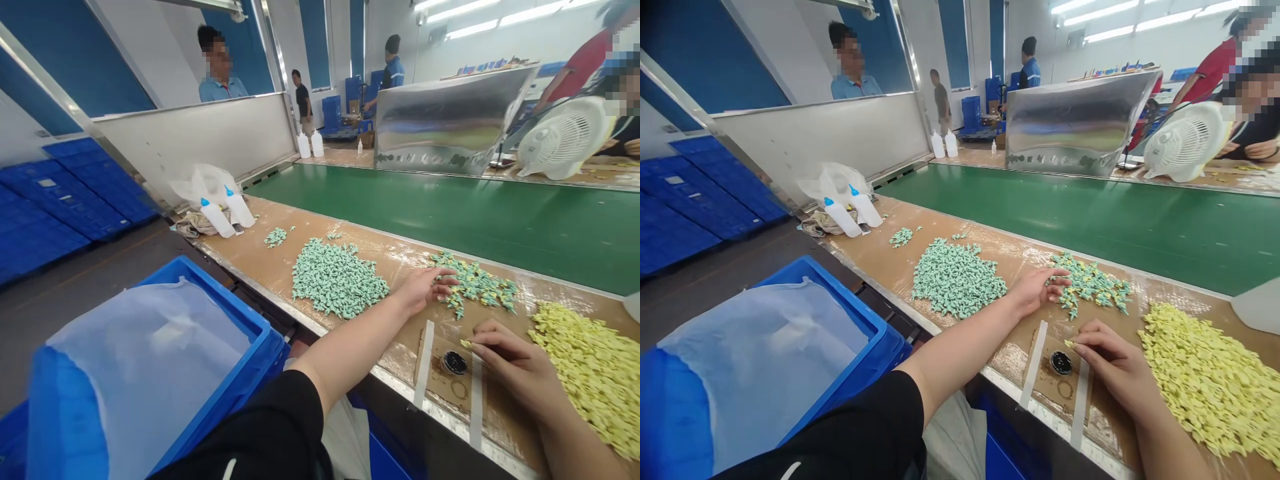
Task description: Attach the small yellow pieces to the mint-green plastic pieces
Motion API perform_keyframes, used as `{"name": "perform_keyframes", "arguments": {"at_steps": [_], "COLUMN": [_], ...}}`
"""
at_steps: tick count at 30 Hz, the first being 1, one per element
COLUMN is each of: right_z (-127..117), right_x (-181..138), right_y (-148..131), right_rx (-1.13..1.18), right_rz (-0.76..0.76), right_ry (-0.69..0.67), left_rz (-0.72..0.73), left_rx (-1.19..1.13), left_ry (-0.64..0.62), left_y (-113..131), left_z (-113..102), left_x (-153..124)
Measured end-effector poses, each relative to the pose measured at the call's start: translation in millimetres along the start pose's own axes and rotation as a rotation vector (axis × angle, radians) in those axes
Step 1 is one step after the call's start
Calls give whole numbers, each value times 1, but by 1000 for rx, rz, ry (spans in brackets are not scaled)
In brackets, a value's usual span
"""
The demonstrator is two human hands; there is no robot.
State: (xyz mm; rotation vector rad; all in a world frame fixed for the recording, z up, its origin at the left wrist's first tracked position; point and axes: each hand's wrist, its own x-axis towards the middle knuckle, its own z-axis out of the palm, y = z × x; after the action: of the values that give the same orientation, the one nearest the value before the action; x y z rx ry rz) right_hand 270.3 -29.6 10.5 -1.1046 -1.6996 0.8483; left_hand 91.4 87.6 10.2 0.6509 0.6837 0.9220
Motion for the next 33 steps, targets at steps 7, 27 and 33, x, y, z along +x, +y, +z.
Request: {"name": "perform_keyframes", "arguments": {"at_steps": [7, 27, 33], "right_z": [3, 0, -1], "right_x": [-1, 1, 2], "right_y": [-7, 9, 13], "right_rx": [22, -27, -85], "right_rz": [-26, -51, -33], "right_ry": [-17, 481, 576], "left_rz": [115, 123, 216], "left_rx": [431, 693, 877], "left_ry": [-78, -389, -409], "left_y": [-10, -12, -20], "left_z": [4, 12, 11], "left_x": [-9, -23, -25]}}
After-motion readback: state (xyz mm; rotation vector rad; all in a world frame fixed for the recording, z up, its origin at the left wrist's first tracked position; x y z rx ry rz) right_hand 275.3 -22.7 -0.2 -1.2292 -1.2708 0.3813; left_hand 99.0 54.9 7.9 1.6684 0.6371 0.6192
